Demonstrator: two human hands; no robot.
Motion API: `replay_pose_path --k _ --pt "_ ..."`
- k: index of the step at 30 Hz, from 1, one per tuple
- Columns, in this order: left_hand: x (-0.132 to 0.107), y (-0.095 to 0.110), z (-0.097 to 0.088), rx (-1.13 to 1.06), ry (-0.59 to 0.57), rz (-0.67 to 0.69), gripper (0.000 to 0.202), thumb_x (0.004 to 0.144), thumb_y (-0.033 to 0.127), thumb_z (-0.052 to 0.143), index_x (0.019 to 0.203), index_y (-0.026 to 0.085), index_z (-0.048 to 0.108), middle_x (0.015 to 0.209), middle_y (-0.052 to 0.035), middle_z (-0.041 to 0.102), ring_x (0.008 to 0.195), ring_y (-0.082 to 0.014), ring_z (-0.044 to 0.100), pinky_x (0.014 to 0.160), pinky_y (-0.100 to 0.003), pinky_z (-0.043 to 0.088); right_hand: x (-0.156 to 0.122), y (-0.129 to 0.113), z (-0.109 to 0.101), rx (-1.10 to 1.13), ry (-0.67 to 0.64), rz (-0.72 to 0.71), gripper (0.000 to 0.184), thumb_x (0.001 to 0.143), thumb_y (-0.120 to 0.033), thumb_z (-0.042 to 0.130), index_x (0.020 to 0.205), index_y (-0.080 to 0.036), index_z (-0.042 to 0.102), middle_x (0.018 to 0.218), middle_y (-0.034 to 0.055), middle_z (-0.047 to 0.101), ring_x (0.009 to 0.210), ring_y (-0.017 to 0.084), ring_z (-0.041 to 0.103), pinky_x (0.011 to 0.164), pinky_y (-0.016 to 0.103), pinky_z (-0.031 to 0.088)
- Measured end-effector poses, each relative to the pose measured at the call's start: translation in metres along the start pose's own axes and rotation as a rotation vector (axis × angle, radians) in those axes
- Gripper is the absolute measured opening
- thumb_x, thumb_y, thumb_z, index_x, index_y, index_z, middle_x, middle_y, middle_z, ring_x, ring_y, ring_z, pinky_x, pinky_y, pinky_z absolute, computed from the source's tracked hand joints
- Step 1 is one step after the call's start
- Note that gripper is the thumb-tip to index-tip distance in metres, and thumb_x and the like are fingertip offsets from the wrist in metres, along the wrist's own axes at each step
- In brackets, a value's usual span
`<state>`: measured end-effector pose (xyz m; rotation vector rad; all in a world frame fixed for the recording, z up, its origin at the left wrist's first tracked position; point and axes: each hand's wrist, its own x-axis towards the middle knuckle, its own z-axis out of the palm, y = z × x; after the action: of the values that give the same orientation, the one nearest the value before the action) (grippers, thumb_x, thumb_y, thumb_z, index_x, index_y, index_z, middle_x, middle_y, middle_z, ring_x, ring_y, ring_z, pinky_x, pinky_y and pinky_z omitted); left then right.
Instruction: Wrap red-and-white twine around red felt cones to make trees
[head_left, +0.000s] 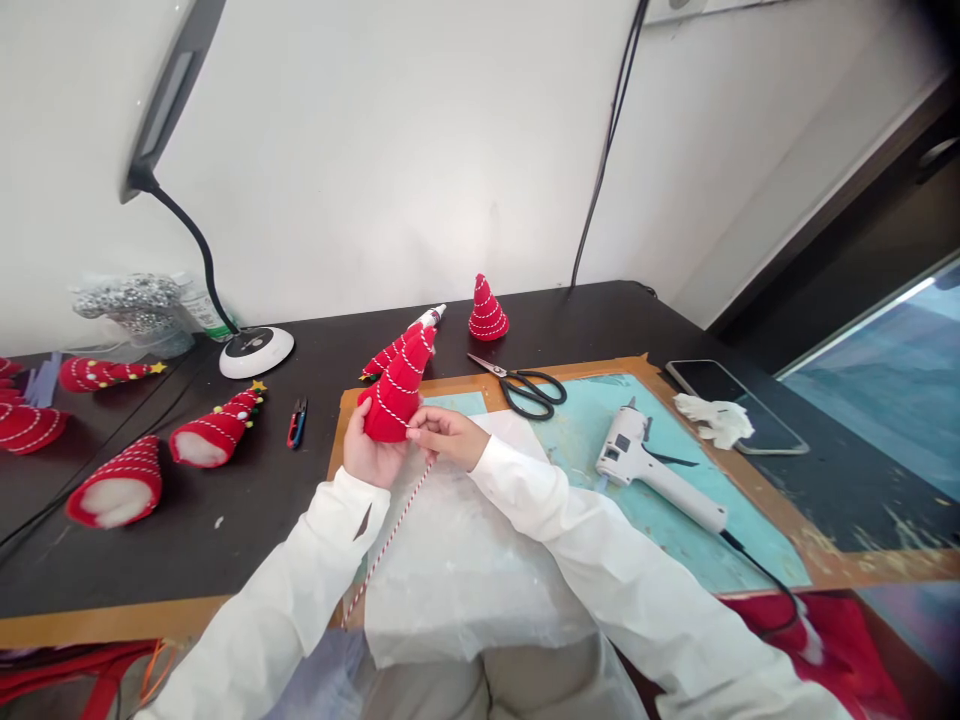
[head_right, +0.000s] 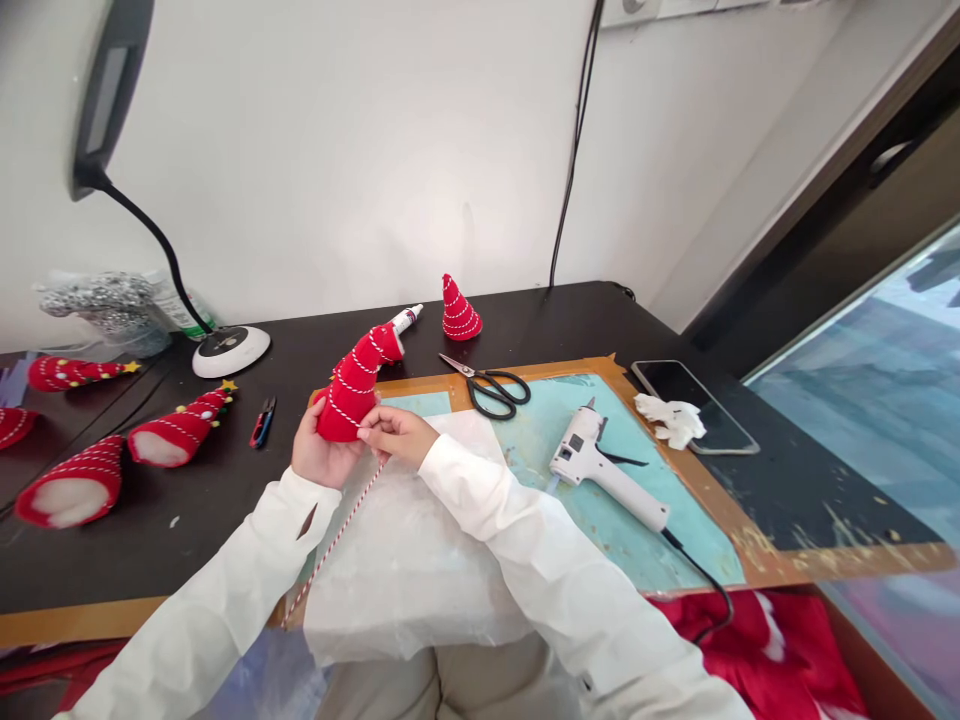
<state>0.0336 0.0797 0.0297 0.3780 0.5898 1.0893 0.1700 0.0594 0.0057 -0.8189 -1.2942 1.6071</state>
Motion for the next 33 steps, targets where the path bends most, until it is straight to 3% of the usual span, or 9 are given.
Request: replay_pose_path --k 3,10,14,18,23,25,29,31,33 --pt "0.001 0.002 0.001 -0.051 0.035 0.008 0.045 0.091 0.033 0.036 0.12 0.007 0.058 0.103 -0.0169 0.068 0.105 -0.0275 0.063 0.089 -0.042 0.053 -0.001 -0.001 -0.002 0.046 -0.058 0.04 0.053 0.063 -0.056 0.076 0.077 -0.013 0.049 0.057 -0.0047 0.054 0.051 0.006 0.051 0.056 0.02 0.043" --pt "0.0 0.018 0.001 -0.178 0.052 0.12 0.038 0.091 0.029 0.04 0.121 0.015 0.058 0.101 -0.0106 0.069 0.101 -0.0257 0.065 0.084 -0.04 0.057 -0.005 0.002 -0.002 0.043 -0.369 0.194 0.053 0.065 -0.058 0.074 0.076 -0.01 0.056 0.067 0.0012 0.063 0.068 0.011 0.063 0.074 0.025 0.048" --pt "0.0 0.025 0.0 -0.202 0.06 0.103 0.04 0.091 0.031 0.039 0.122 0.013 0.057 0.103 -0.013 0.069 0.103 -0.0269 0.064 0.08 -0.039 0.058 -0.007 -0.001 -0.002 0.041 -0.43 0.237 0.054 0.068 -0.06 0.071 0.08 -0.01 0.058 0.063 0.0002 0.06 0.063 0.011 0.063 0.068 0.024 0.049" --pt "0.002 0.027 -0.003 -0.209 0.07 0.073 0.043 0.09 0.032 0.041 0.125 0.012 0.055 0.104 -0.0143 0.068 0.104 -0.0274 0.064 0.077 -0.035 0.059 -0.007 -0.006 -0.007 0.085 -0.335 0.176 0.052 0.072 -0.06 0.069 0.083 -0.011 0.056 0.046 -0.0078 0.044 0.038 0.006 0.042 0.045 0.02 0.041" --pt "0.001 0.029 -0.005 -0.226 0.02 0.011 0.046 0.09 0.034 0.04 0.127 0.009 0.053 0.106 -0.0157 0.066 0.106 -0.0274 0.062 0.076 -0.03 0.059 -0.006 -0.01 -0.02 0.034 -0.207 0.132 0.048 0.074 -0.06 0.066 0.079 -0.013 0.056 0.041 -0.0106 0.03 0.035 0.003 0.021 0.037 0.016 0.02" --pt "-0.001 0.031 -0.005 -0.243 0.009 0.009 0.046 0.091 0.034 0.039 0.127 0.009 0.052 0.105 -0.0157 0.066 0.107 -0.0266 0.062 0.075 -0.028 0.059 -0.005 -0.011 -0.025 -0.008 -0.21 0.13 0.049 0.073 -0.06 0.067 0.074 -0.012 0.055 0.041 -0.0095 0.031 0.036 0.003 0.024 0.038 0.017 0.023" --pt "-0.002 0.033 -0.005 -0.237 0.006 0.029 0.047 0.092 0.037 0.035 0.123 0.007 0.054 0.102 -0.0163 0.067 0.103 -0.0259 0.063 0.074 -0.028 0.058 -0.004 -0.013 -0.028 0.066 -0.132 0.067 0.05 0.068 -0.059 0.072 0.069 -0.013 0.052 0.044 -0.0078 0.036 0.046 0.007 0.045 0.059 0.023 0.047" --pt "-0.002 0.03 -0.006 -0.196 -0.002 0.019 0.048 0.091 0.038 0.033 0.117 0.007 0.058 0.099 -0.017 0.067 0.099 -0.0271 0.064 0.074 -0.032 0.058 -0.003 -0.013 -0.027 0.112 -0.071 0.058 0.051 0.066 -0.059 0.074 0.07 -0.014 0.051 0.044 -0.009 0.033 0.046 0.006 0.044 0.064 0.026 0.05" --pt "-0.001 0.025 -0.007 -0.153 -0.022 -0.022 0.046 0.091 0.039 0.033 0.109 0.007 0.061 0.094 -0.0166 0.067 0.092 -0.0272 0.066 0.073 -0.035 0.058 -0.002 -0.013 -0.025 0.123 -0.015 0.056 0.052 0.064 -0.06 0.074 0.072 -0.015 0.05 0.044 -0.0106 0.029 0.04 0.004 0.033 0.052 0.022 0.045"
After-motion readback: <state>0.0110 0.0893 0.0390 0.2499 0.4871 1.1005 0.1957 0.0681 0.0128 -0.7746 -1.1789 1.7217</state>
